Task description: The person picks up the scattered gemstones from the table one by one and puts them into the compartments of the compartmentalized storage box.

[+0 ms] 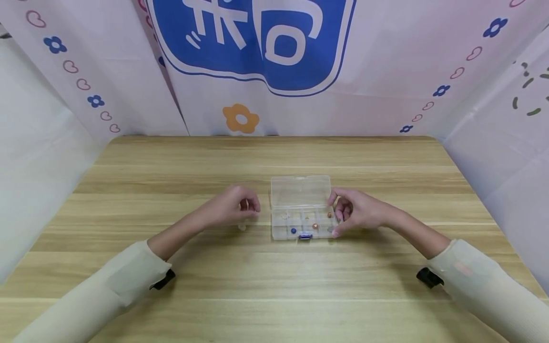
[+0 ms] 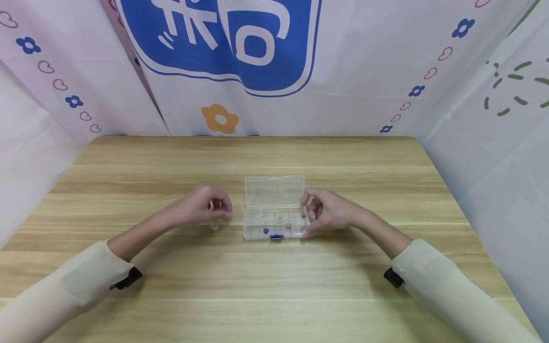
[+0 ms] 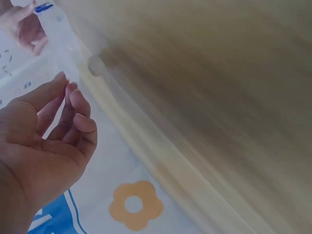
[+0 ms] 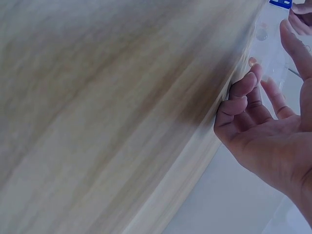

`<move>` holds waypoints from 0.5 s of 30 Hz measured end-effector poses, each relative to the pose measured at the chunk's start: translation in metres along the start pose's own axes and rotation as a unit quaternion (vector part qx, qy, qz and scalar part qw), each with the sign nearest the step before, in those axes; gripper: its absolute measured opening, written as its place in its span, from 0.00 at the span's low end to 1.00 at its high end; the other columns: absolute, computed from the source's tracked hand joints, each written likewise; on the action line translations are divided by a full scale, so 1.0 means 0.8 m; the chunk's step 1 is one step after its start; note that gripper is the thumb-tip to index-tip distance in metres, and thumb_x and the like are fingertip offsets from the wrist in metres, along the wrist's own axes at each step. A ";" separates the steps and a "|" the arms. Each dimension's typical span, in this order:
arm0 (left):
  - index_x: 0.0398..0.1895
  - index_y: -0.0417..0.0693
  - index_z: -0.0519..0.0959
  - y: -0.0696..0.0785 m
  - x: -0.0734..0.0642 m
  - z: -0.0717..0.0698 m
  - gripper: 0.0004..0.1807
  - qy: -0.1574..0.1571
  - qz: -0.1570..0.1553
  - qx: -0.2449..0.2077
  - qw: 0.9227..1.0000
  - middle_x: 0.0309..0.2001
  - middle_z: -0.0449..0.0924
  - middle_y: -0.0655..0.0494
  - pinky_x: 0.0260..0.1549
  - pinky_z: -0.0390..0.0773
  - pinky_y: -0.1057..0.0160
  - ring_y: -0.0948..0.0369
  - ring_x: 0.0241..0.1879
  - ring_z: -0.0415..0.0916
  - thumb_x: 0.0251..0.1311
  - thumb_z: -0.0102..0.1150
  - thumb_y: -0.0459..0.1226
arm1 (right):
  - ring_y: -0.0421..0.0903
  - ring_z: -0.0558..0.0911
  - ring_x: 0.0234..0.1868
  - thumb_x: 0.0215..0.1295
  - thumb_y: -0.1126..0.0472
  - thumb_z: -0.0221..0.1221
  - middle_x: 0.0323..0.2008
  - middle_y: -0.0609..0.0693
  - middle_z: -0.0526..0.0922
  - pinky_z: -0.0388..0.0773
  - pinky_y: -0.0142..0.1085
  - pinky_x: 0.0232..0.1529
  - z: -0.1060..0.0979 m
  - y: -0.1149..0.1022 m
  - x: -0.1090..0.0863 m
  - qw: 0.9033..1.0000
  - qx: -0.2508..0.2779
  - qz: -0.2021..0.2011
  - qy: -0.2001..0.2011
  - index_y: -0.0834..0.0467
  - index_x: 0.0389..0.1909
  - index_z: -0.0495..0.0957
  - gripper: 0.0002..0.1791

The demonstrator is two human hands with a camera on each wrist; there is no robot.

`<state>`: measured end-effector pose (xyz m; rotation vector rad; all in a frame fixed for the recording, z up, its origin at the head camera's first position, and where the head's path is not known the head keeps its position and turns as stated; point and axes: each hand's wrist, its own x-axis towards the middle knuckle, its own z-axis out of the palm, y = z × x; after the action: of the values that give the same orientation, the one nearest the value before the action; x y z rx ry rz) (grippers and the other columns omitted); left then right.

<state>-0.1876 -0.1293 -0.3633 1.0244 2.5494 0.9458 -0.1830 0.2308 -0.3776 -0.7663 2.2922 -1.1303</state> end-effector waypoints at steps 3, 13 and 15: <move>0.29 0.42 0.84 -0.009 -0.010 -0.003 0.05 -0.003 0.009 0.004 1.000 0.27 0.81 0.59 0.31 0.79 0.66 0.65 0.29 0.75 0.61 0.70 0.26 | 0.45 0.75 0.30 0.50 0.65 0.80 0.29 0.54 0.79 0.73 0.30 0.32 0.000 0.001 0.000 1.000 -0.003 0.004 0.000 0.64 0.50 0.72 0.31; 0.28 0.42 0.84 -0.023 -0.028 -0.006 0.06 -0.054 -0.008 -0.009 0.998 0.27 0.82 0.60 0.29 0.78 0.68 0.67 0.27 0.75 0.57 0.75 0.29 | 0.44 0.75 0.29 0.50 0.65 0.80 0.29 0.54 0.79 0.73 0.30 0.31 0.000 0.003 0.000 1.000 -0.004 -0.001 0.000 0.64 0.49 0.71 0.31; 0.28 0.43 0.84 -0.023 -0.029 -0.006 0.06 -0.066 -0.015 -0.012 0.998 0.26 0.81 0.60 0.29 0.78 0.68 0.66 0.27 0.74 0.57 0.74 0.29 | 0.44 0.75 0.29 0.50 0.65 0.80 0.29 0.54 0.79 0.73 0.30 0.31 0.000 0.003 0.000 1.000 -0.004 -0.001 0.001 0.64 0.49 0.72 0.31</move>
<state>-0.1827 -0.1581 -0.3719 1.0045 2.4332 0.8694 -0.1838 0.2321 -0.3792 -0.7726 2.2988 -1.1233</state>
